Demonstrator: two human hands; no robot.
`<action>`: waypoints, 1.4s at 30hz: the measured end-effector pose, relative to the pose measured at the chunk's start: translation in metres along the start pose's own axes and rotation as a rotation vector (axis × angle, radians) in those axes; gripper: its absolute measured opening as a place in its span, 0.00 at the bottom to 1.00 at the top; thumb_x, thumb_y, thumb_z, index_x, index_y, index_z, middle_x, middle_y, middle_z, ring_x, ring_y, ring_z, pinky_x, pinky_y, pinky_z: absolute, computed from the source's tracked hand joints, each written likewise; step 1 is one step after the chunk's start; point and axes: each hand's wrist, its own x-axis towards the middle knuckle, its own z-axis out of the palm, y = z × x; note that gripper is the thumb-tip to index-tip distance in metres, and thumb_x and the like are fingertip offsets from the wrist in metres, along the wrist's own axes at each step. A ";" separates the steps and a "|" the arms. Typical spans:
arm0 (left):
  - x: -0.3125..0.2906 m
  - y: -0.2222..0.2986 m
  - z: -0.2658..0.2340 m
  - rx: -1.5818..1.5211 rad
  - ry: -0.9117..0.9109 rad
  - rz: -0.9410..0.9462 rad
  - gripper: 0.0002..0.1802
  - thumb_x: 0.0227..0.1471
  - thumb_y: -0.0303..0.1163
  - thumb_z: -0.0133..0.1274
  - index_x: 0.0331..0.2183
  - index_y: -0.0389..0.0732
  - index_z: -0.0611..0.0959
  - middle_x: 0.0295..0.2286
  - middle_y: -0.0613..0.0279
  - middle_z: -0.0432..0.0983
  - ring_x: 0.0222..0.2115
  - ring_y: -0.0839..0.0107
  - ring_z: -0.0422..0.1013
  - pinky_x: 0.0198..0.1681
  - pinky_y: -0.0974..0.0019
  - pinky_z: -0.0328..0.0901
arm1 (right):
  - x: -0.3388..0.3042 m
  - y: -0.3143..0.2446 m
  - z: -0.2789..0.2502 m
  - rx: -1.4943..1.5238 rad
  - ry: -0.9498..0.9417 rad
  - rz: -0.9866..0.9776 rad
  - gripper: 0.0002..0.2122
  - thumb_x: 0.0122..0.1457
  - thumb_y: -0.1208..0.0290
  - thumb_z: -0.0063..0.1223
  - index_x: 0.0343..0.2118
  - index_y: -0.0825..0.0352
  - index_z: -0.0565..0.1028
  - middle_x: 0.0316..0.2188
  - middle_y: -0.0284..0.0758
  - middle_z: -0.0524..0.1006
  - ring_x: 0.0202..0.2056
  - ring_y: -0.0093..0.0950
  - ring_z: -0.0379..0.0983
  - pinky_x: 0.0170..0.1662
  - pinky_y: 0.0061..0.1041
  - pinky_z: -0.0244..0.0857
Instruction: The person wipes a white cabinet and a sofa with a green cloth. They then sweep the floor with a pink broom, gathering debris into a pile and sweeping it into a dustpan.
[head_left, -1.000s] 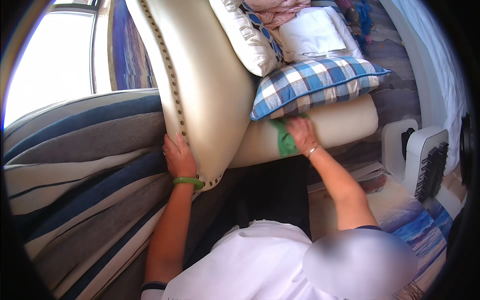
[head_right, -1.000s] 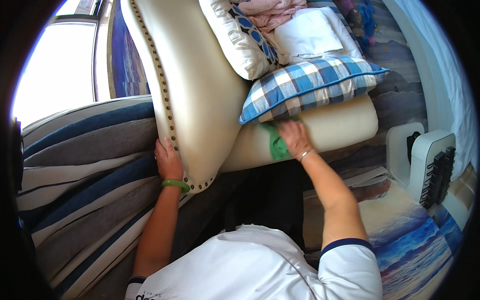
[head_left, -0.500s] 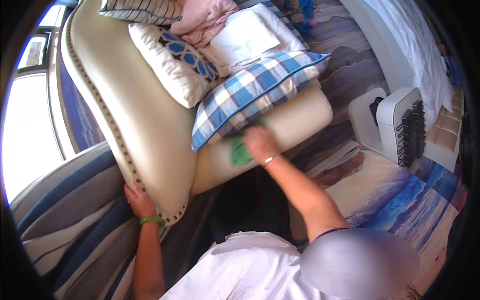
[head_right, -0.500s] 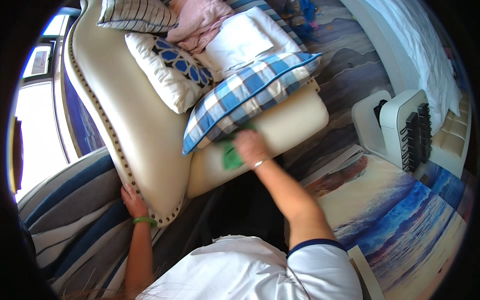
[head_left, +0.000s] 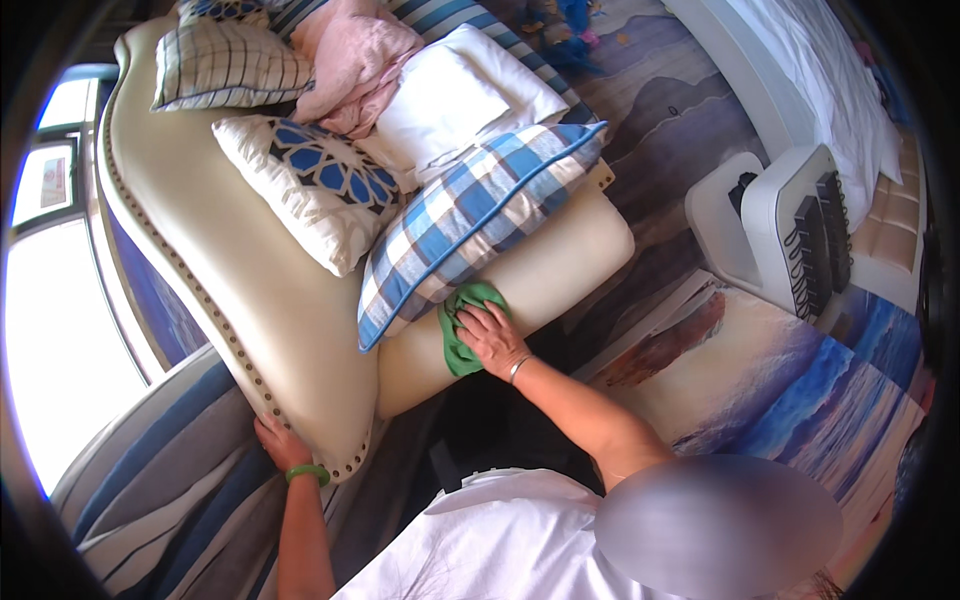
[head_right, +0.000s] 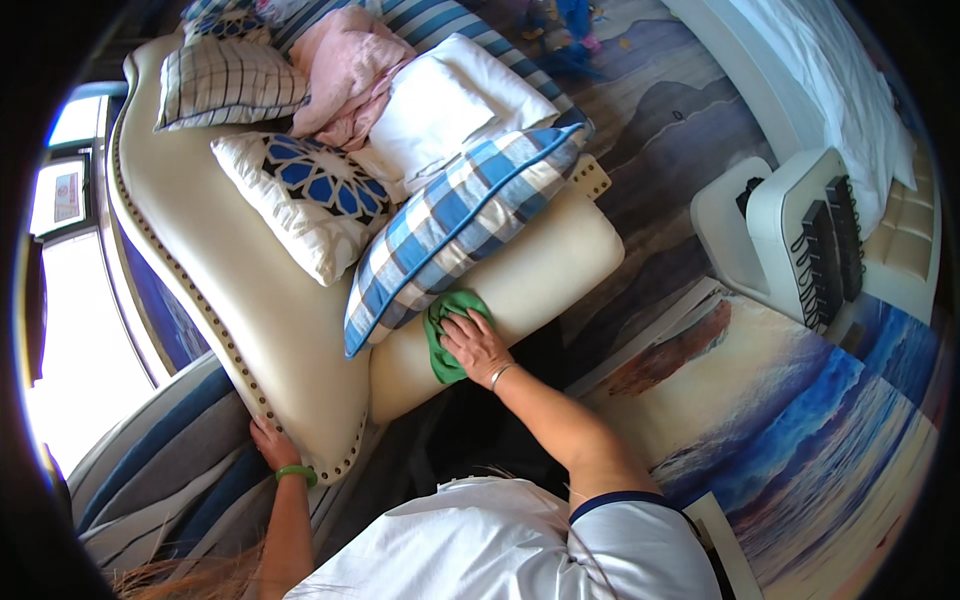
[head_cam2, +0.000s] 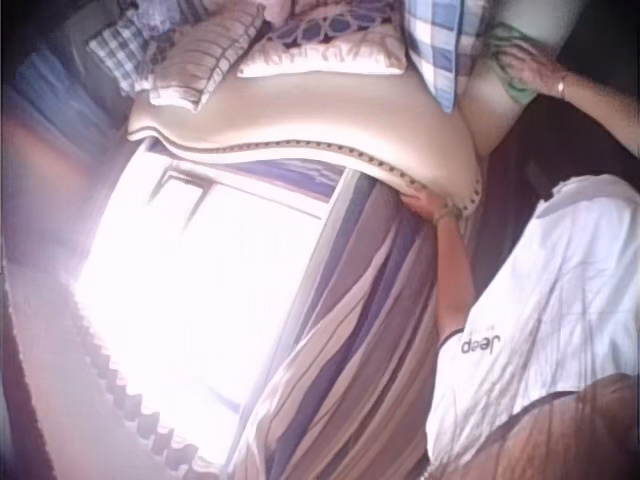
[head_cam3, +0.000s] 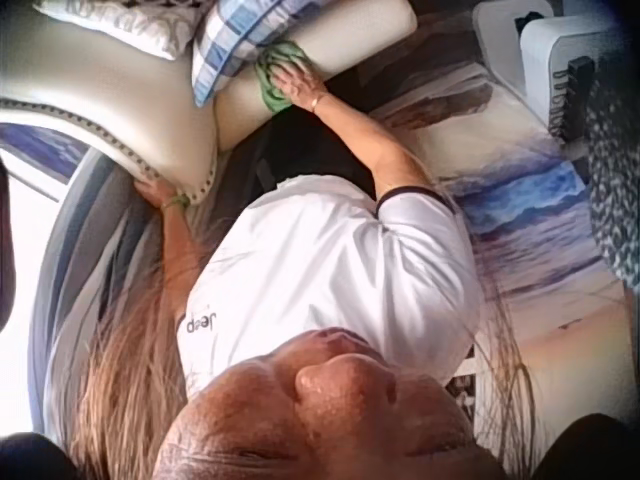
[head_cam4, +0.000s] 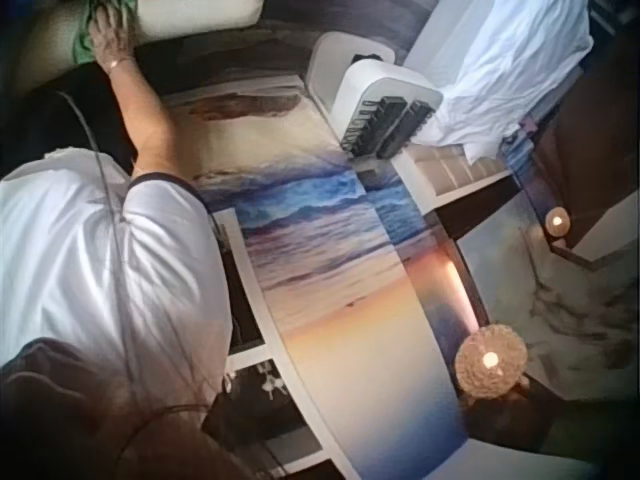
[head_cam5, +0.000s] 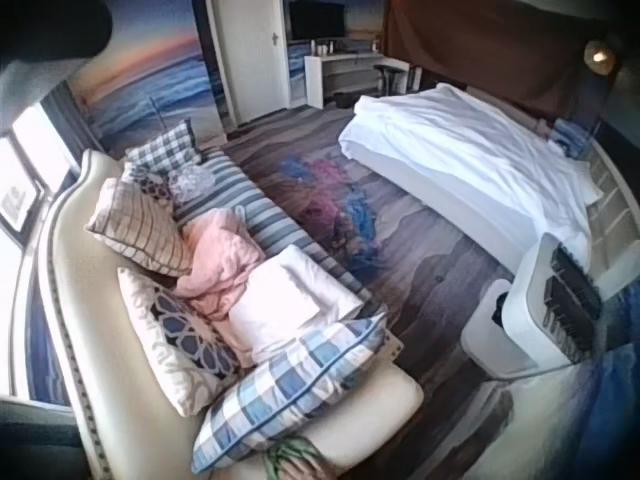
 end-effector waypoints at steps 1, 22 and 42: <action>0.001 0.001 0.000 -0.002 0.000 -0.006 0.27 0.57 0.47 0.35 0.44 0.31 0.67 0.38 0.39 0.68 0.38 0.49 0.65 0.42 0.56 0.59 | -0.007 0.019 -0.002 -0.001 -0.048 -0.064 0.12 0.49 0.68 0.41 0.37 0.56 0.73 0.45 0.33 0.68 0.51 0.30 0.59 0.56 0.36 0.49; 0.011 -0.010 -0.001 0.305 -0.162 -0.079 0.28 0.56 0.48 0.33 0.44 0.30 0.66 0.42 0.36 0.63 0.43 0.47 0.62 0.46 0.54 0.57 | -0.014 0.209 -0.109 -0.073 0.304 0.481 0.14 0.47 0.72 0.47 0.39 0.63 0.72 0.46 0.38 0.67 0.51 0.33 0.59 0.55 0.37 0.51; -0.226 0.414 0.340 0.076 -0.720 1.308 0.36 0.45 0.43 0.48 0.53 0.36 0.60 0.53 0.49 0.50 0.56 0.53 0.48 0.54 0.43 0.43 | 0.057 0.388 0.007 0.825 0.207 0.241 0.14 0.39 0.75 0.52 0.34 0.61 0.75 0.37 0.35 0.69 0.42 0.38 0.63 0.46 0.32 0.57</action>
